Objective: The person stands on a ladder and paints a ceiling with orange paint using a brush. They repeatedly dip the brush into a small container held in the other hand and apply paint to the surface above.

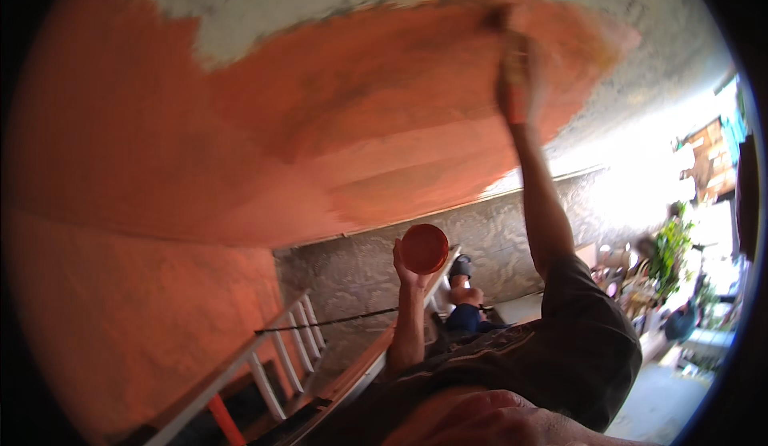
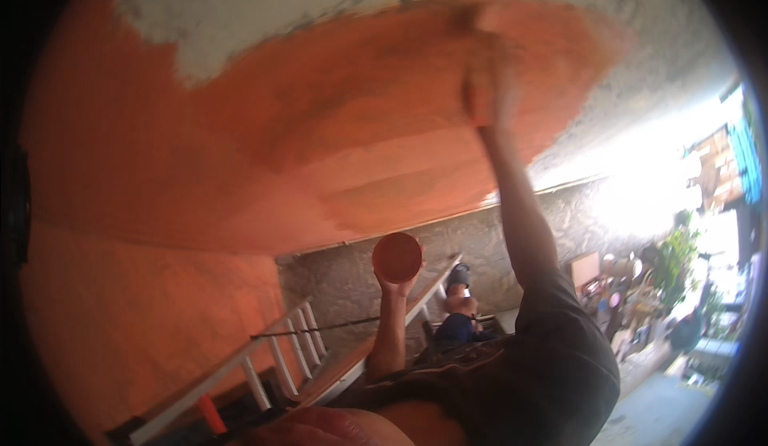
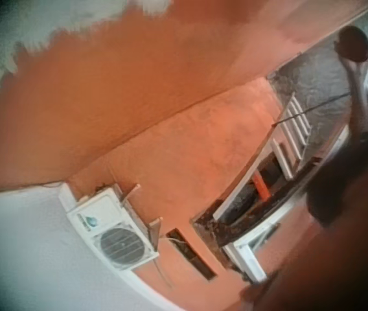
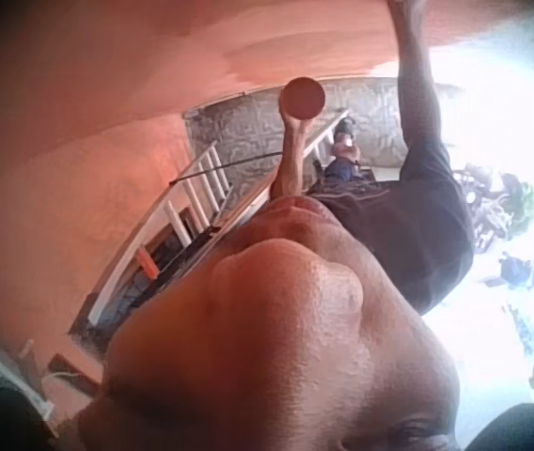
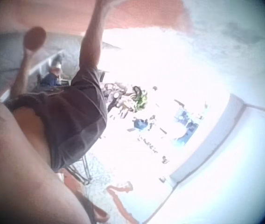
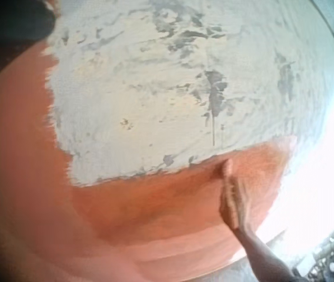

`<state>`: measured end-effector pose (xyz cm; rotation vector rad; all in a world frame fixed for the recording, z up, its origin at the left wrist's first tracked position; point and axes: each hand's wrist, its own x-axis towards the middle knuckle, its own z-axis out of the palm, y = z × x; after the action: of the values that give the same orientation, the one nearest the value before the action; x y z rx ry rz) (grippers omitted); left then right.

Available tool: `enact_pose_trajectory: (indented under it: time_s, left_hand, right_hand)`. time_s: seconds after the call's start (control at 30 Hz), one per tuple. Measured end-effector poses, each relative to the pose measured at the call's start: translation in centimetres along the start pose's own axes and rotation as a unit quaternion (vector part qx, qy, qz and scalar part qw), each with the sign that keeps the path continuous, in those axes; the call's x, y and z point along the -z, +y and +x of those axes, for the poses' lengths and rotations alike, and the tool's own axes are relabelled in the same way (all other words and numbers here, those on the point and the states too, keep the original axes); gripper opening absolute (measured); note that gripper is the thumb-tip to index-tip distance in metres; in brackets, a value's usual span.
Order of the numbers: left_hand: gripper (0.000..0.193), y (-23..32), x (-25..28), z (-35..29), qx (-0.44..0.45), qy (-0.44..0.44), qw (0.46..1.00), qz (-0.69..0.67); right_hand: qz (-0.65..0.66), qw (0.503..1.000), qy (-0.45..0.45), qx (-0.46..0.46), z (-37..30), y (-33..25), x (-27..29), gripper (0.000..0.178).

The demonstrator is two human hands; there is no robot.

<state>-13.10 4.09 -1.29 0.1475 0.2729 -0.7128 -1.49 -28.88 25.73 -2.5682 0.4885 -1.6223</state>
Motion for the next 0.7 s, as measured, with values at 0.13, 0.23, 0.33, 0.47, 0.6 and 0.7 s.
enact_pose_trajectory:
  time_s: [0.13,0.23,0.33,0.47,0.6,0.7]
  left_hand:
    - [0.069,2.0,-2.4,-0.2,0.027,-0.103,0.994,0.001]
    - [0.067,2.5,-2.2,-0.3,0.017,-0.070,0.997,-0.011]
    - [0.067,2.6,-2.2,0.0,0.011,-0.058,0.998,-0.010]
    - [0.066,2.0,-2.3,-0.1,0.021,-0.060,0.998,-0.014]
    - [0.065,1.0,-1.5,-0.2,0.059,-0.089,0.994,-0.013]
    - [0.064,0.4,-1.0,0.3,0.073,-0.104,0.992,-0.010]
  right_hand:
    - [0.370,0.920,-0.092,0.091,-1.5,-11.1,-2.4,0.063]
    - [0.380,0.909,-0.137,0.103,-0.1,-12.2,-1.1,0.065]
    - [0.219,0.952,-0.205,0.055,-1.3,-0.5,-2.3,0.062]
    - [0.291,0.911,0.024,-0.291,-3.1,17.3,0.4,0.037]
    - [0.352,0.865,0.175,-0.313,-0.3,19.6,5.2,0.038]
    - [0.292,0.919,0.128,-0.231,-1.3,16.2,2.3,0.028]
